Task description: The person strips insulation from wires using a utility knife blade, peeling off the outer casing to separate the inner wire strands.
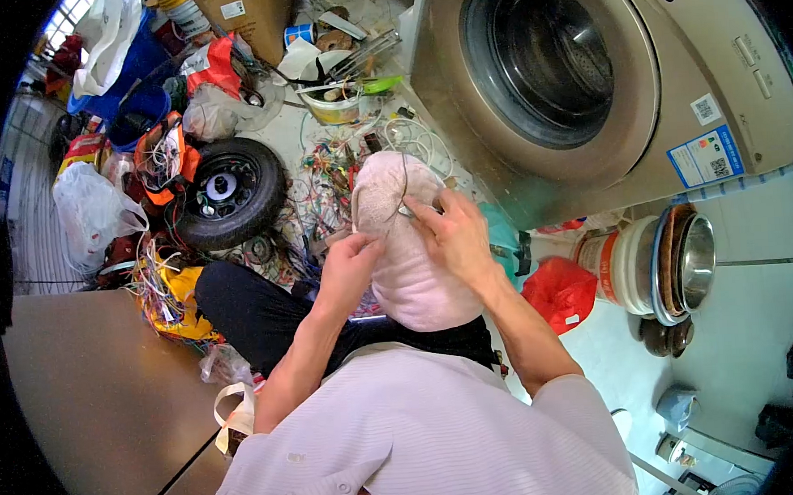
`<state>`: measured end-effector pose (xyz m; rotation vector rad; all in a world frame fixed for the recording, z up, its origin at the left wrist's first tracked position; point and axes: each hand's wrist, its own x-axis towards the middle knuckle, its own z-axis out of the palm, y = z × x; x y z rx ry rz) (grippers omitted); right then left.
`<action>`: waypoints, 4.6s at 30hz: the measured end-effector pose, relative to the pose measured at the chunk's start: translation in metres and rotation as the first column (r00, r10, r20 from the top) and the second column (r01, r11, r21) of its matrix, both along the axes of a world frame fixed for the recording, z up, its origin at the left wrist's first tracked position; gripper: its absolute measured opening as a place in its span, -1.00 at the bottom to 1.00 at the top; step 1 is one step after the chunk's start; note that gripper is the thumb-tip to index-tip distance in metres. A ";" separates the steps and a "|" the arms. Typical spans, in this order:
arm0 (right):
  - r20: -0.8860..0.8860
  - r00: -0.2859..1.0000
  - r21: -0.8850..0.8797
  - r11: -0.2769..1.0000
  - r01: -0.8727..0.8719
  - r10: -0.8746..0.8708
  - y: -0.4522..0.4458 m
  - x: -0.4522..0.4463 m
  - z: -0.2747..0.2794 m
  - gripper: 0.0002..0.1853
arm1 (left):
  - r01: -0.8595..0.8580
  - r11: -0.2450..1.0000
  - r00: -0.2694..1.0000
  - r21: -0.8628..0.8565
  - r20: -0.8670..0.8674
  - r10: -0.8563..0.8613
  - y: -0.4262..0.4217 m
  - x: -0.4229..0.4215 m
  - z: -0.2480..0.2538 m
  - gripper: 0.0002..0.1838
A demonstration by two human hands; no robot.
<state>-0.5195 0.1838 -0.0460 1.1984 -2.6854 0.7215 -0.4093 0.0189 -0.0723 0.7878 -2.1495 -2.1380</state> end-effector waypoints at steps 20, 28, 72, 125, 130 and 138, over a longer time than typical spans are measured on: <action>0.187 0.980 -0.068 0.994 0.080 -0.067 -0.004 0.017 0.024 -0.67 | -0.136 0.821 0.991 0.554 0.065 0.121 -0.005 0.073 0.035 -0.88; 0.894 0.447 -0.216 0.869 0.445 -0.007 -0.022 0.053 0.038 -0.77 | -0.174 0.763 0.969 0.622 -0.028 0.244 0.023 0.053 0.036 -0.81; 0.294 0.830 0.047 0.860 -0.509 0.475 -0.026 -0.079 0.037 -0.65 | 0.070 0.918 0.993 0.391 0.061 -0.102 -0.006 -0.018 0.017 -0.81; 0.121 0.984 -0.108 0.984 0.141 -0.128 0.013 0.032 0.002 -0.65 | 0.070 0.935 0.997 -0.347 -0.009 -0.078 0.013 0.000 0.012 -0.81; 0.090 0.988 -0.125 0.983 0.137 -0.127 0.015 0.033 -0.001 -0.64 | 0.036 0.993 0.996 -0.114 -0.078 -0.045 0.015 0.011 -0.002 -0.84; 0.102 0.988 -0.150 0.980 0.131 -0.116 0.018 0.031 0.000 -0.65 | 0.011 0.993 0.999 0.121 -0.052 -0.004 0.009 0.040 0.013 -0.89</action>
